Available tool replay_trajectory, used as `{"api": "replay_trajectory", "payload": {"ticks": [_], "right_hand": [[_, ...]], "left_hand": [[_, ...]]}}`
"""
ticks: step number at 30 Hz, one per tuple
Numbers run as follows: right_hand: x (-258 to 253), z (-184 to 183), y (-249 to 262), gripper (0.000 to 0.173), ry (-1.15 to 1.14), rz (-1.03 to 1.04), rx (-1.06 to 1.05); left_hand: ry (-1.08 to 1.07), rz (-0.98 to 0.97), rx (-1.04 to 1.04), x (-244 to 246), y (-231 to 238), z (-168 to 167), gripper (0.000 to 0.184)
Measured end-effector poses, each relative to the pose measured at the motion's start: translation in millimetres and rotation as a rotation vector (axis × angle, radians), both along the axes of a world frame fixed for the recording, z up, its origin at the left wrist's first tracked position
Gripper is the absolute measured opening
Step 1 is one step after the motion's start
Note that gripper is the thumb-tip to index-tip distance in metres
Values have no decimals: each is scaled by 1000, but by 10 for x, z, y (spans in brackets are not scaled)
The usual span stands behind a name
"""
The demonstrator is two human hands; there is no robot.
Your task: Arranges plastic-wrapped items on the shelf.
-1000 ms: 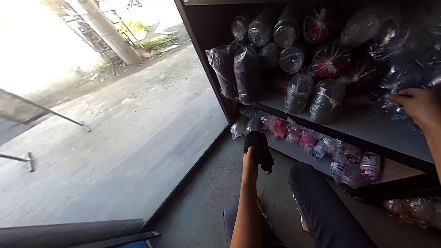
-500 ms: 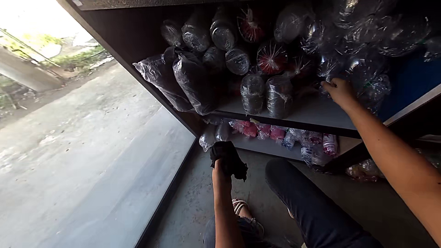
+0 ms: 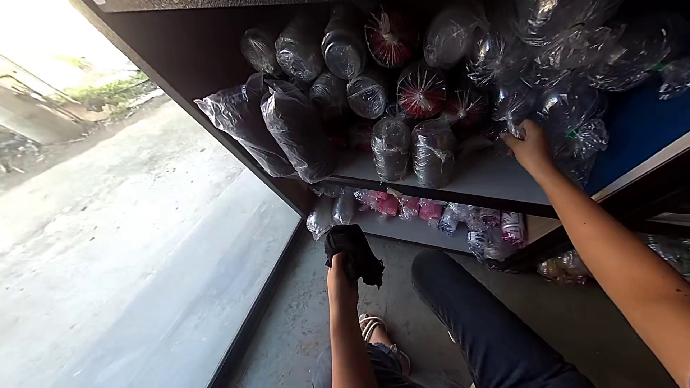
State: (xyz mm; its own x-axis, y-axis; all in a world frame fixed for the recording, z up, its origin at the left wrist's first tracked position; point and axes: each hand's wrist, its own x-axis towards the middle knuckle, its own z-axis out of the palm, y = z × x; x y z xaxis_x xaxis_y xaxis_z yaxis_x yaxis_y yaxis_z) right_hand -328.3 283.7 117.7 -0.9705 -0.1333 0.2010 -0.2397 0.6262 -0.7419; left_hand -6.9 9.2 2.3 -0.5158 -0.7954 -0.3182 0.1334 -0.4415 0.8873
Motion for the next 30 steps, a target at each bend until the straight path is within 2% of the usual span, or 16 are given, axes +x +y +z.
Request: {"api": "replay_trajectory", "payload": {"ticks": [10,16,23,27,30], "right_hand": [[124,210,93,59,32,49,137],[33,203,133,32,44,101,164],[-30,140,101,38,4,32,-46],[-70,67,6,48,-142,26,-372],[-44,103,-59,33,-310,38,-629]], "left_hand": [[-16,1,14,4,-3,-7,21],[-9,0,17,15,-14,-22,20],[0,6,14,11,-8,-14,19],[-17,2,20,14,-16,-18,20],[-23,-2,18,8,-12,-23,21]]}}
